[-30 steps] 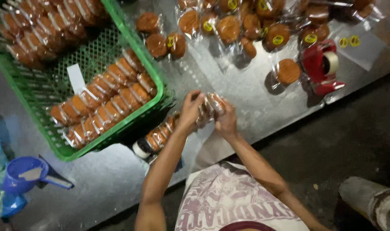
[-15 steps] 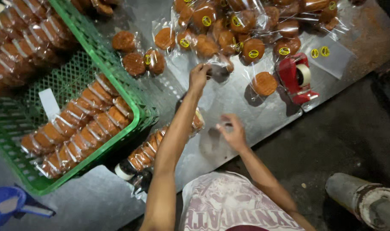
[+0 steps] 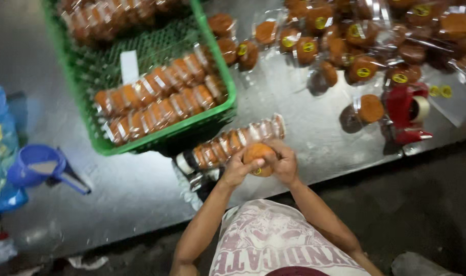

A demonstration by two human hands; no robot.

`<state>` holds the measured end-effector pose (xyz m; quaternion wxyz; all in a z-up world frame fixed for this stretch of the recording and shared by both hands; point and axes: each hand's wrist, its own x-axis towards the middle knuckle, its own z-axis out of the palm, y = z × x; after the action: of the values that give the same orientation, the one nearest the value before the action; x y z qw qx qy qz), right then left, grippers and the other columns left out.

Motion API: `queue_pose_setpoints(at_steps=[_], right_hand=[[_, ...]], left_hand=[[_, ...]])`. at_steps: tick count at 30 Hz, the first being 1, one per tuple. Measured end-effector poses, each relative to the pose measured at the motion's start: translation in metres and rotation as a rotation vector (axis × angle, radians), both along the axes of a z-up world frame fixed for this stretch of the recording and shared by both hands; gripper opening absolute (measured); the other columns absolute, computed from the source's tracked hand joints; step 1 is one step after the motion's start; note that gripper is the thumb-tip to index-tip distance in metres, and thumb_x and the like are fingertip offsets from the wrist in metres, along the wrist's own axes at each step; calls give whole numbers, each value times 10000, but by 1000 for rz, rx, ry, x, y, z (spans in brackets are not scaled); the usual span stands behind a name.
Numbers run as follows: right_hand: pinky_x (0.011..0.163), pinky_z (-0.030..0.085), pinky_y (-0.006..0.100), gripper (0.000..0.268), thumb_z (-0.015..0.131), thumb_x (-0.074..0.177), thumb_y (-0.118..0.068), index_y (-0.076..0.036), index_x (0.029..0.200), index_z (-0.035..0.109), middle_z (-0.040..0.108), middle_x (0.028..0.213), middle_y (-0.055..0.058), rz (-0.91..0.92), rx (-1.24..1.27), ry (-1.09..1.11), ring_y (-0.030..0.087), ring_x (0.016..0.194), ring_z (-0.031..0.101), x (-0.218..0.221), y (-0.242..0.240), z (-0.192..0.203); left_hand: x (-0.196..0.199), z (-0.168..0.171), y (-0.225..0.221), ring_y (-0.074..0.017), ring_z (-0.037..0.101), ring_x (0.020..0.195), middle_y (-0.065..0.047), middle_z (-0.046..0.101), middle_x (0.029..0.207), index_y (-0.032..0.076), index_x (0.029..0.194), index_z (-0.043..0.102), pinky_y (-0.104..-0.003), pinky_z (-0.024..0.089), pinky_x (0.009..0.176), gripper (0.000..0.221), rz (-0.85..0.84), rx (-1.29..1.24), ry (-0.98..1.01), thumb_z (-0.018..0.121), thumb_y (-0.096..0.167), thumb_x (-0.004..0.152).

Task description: The person applies yellow circular labels to individually wrapped bread loaves on a stainless steel table and places them into a green plastic crate.

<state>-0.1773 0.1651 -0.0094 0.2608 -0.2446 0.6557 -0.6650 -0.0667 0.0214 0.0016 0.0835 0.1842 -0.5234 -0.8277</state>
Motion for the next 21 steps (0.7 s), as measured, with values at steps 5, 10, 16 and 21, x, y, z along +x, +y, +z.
queue_pose_setpoints(at_steps=[5,10,16,21], right_hand=[[600,472,305,164,729,937,-154,-4,871,724,638,797,59,-202,209,492,139,649,596,39,-15,27],[661,480,323,190,679,998,-125,5,866,638,608,784,72,-163,77,448,190,696,570,52,-29,45],[659,484,320,253,671,1018,-181,24,874,639,634,817,121,-165,9,581,195,722,596,67,-30,46],[648,482,319,212,646,1046,-122,10,886,690,662,766,107,-216,242,358,204,667,626,75,-37,56]], left_hand=[[50,-23,-5,-140,677,1058,-67,715,1157,-10,1239,647,-317,568,951,525,28,-120,-95,900,151,808],[64,-5,-4,-88,675,1002,-26,743,1100,64,1230,694,-261,563,923,391,149,-164,-67,809,150,866],[68,18,-4,-90,686,920,-41,749,1032,22,1089,712,-269,573,843,278,383,-144,-59,814,146,862],[73,21,-16,-108,671,924,-46,749,1032,-4,1108,744,-267,548,847,290,401,110,-99,651,259,1028]])
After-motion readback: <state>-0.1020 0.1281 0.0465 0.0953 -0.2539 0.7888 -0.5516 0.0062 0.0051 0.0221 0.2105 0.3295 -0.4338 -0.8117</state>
